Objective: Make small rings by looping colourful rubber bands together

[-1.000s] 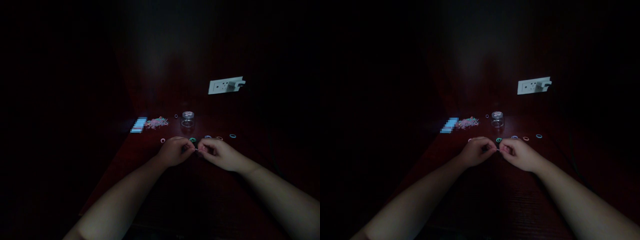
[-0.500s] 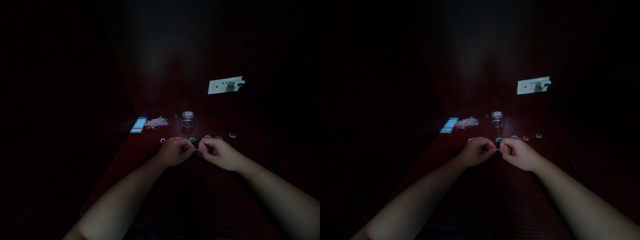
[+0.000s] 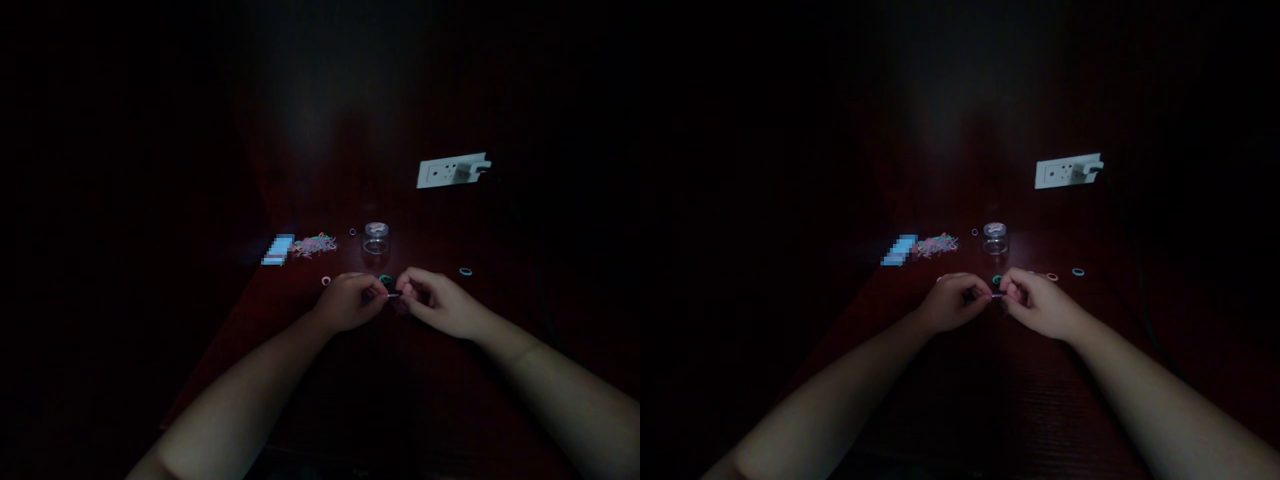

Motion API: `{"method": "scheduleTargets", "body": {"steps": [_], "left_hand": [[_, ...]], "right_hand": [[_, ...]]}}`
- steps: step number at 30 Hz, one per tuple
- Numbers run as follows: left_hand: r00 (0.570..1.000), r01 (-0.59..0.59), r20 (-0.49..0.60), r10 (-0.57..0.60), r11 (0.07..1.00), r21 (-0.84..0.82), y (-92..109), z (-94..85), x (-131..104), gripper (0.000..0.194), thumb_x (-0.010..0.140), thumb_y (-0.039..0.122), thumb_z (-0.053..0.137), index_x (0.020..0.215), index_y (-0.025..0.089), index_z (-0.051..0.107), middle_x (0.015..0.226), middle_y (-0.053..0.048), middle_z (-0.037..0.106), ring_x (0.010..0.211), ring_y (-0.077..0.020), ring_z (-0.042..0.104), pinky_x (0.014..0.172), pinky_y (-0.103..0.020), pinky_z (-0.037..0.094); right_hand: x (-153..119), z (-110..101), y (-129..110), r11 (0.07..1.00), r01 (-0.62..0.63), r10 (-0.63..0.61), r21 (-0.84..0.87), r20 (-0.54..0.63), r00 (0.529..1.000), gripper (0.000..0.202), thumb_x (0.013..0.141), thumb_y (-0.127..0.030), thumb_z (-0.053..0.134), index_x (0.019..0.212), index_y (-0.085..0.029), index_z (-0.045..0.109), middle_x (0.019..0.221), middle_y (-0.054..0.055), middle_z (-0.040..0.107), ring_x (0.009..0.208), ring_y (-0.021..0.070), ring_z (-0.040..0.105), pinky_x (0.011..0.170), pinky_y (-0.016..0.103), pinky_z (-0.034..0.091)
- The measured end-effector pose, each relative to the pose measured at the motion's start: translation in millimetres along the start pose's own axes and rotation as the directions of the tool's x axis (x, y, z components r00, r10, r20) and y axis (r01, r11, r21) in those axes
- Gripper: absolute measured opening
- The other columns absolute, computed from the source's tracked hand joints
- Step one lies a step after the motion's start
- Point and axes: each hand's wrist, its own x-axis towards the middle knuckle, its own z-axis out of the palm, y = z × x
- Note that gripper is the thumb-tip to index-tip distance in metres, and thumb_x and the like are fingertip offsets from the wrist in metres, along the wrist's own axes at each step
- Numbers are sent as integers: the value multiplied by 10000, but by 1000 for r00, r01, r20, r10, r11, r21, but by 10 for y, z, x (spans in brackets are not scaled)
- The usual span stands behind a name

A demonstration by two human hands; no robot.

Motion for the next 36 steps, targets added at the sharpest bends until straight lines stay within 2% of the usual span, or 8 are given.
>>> {"method": "scheduleTargets", "body": {"steps": [8, 21, 30, 36], "left_hand": [[1000, -29, 10, 29, 1000, 10, 14, -4, 3, 77, 851, 244, 631, 854, 197, 692, 785, 2, 710, 710, -108, 657, 702, -245, 530], [999, -40, -4, 40, 999, 28, -5, -3, -5, 71, 850, 228, 624, 854, 187, 683, 789, 1, 711, 704, -99, 649, 690, -234, 523], [999, -48, 1, 48, 998, 28, -2, -3, 1, 56, 833, 221, 634, 847, 196, 682, 795, 8, 713, 715, -100, 655, 709, -241, 526], [999, -33, 2, 33, 999, 14, -2, -5, 3, 57, 818, 223, 646, 847, 204, 690, 790, 7, 714, 713, -109, 658, 726, -259, 534]], "right_hand": [[19, 10, 26, 998, 46, -45, -41, 23, 999, 171, 910, -316, 553, 810, -185, 600, 663, -2, 572, 593, 128, 501, 557, 253, 406], [13, -7, 41, 1000, 8, -8, -18, 26, 1000, 75, 856, -241, 573, 803, -187, 575, 654, -18, 538, 589, 125, 469, 543, 242, 384], [11, -22, -5, 1000, 11, -9, -26, 51, 999, 121, 887, -289, 550, 868, -180, 599, 665, -4, 573, 582, 128, 486, 522, 241, 391], [14, -22, 27, 998, 30, -27, -60, 44, 999, 141, 895, -279, 546, 806, -182, 598, 685, 10, 603, 598, 130, 509, 550, 252, 401]]}}
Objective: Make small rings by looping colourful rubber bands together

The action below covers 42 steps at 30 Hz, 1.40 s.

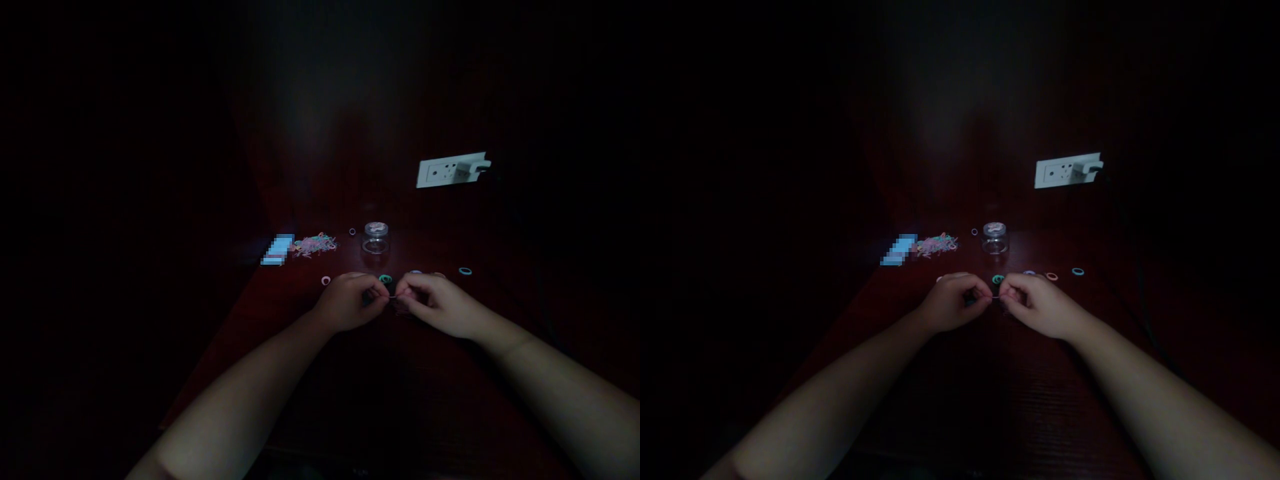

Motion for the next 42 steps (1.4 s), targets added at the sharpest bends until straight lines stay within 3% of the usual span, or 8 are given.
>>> {"method": "scheduleTargets", "body": {"steps": [42], "left_hand": [[1000, 16, 15, -16, 1000, -4, 5, -3, -9, 45, 800, 204, 643, 839, 194, 664, 771, 7, 705, 701, -110, 657, 717, -261, 536]], "right_hand": [[1, 4, 14, 997, -46, 47, 56, -15, 999, 126, 872, -291, 572, 803, -189, 597, 650, -6, 574, 583, 129, 499, 547, 253, 403]]}}
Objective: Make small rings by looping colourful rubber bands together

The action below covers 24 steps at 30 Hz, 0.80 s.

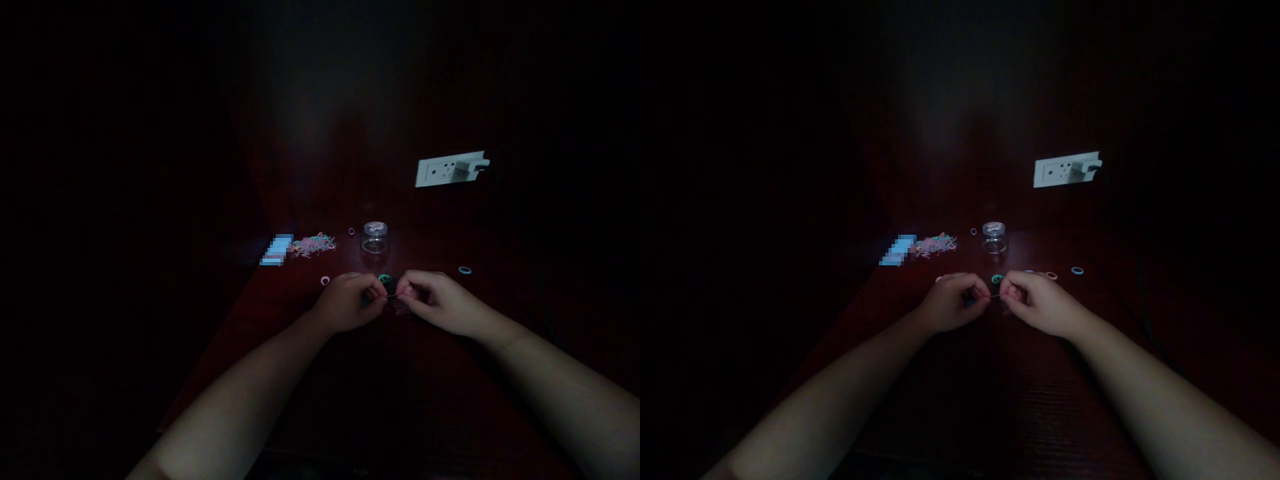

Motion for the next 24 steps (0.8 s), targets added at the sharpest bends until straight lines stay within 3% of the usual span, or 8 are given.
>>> {"method": "scheduleTargets", "body": {"steps": [19, 24], "left_hand": [[1000, 16, 14, -16, 1000, -5, -13, 4, -5, 39, 797, 200, 654, 835, 195, 664, 780, 7, 707, 701, -110, 657, 697, -251, 528], [1000, 5, -5, -5, 1000, -19, -34, 10, -14, 51, 826, 201, 628, 859, 181, 661, 798, -5, 711, 713, -106, 664, 683, -236, 526]], "right_hand": [[-5, -7, 19, 999, 19, -19, -32, 5, 1000, 81, 851, -239, 565, 784, -193, 575, 651, -13, 561, 576, 121, 481, 534, 240, 389], [5, -55, 84, 988, -15, 15, -154, -6, 1000, 97, 825, -216, 561, 730, -202, 570, 635, -18, 577, 559, 122, 502, 530, 243, 377]]}}
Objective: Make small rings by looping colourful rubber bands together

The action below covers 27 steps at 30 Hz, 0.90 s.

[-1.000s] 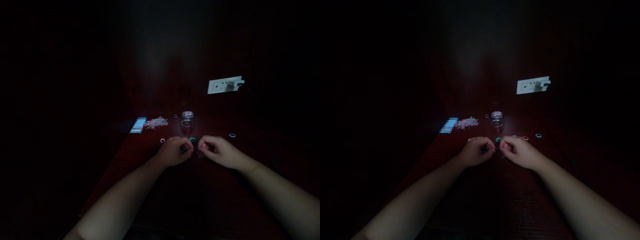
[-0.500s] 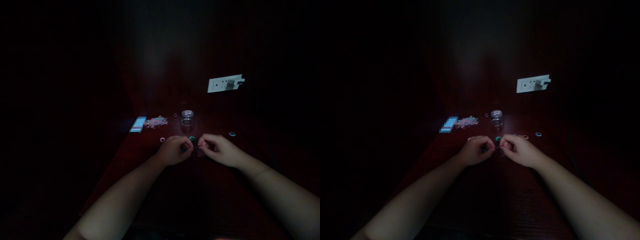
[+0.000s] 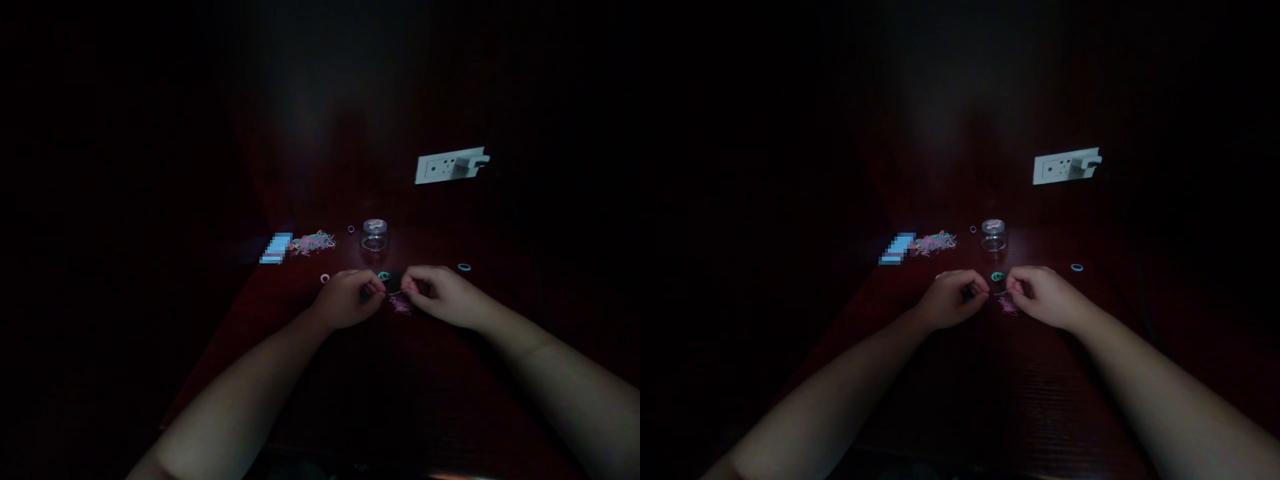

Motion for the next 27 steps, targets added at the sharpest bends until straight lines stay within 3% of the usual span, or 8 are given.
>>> {"method": "scheduleTargets", "body": {"steps": [10, 27], "left_hand": [[1000, 9, 24, -9, 1000, 2, -21, 14, -3, 56, 818, 181, 615, 859, 179, 653, 807, -7, 710, 715, -106, 661, 670, -232, 527], [1000, 14, 18, -14, 1000, -17, -8, 3, -4, 55, 817, 181, 623, 851, 174, 666, 789, -7, 708, 693, -99, 652, 665, -225, 526]], "right_hand": [[8, 1, 75, 976, -109, 122, -186, 59, 991, 102, 808, -225, 537, 736, -212, 608, 677, -1, 644, 602, 148, 580, 588, 268, 406], [15, -4, 59, 968, -131, 151, -213, 81, 985, 112, 816, -238, 534, 731, -219, 605, 677, -2, 654, 601, 152, 580, 586, 273, 398]]}}
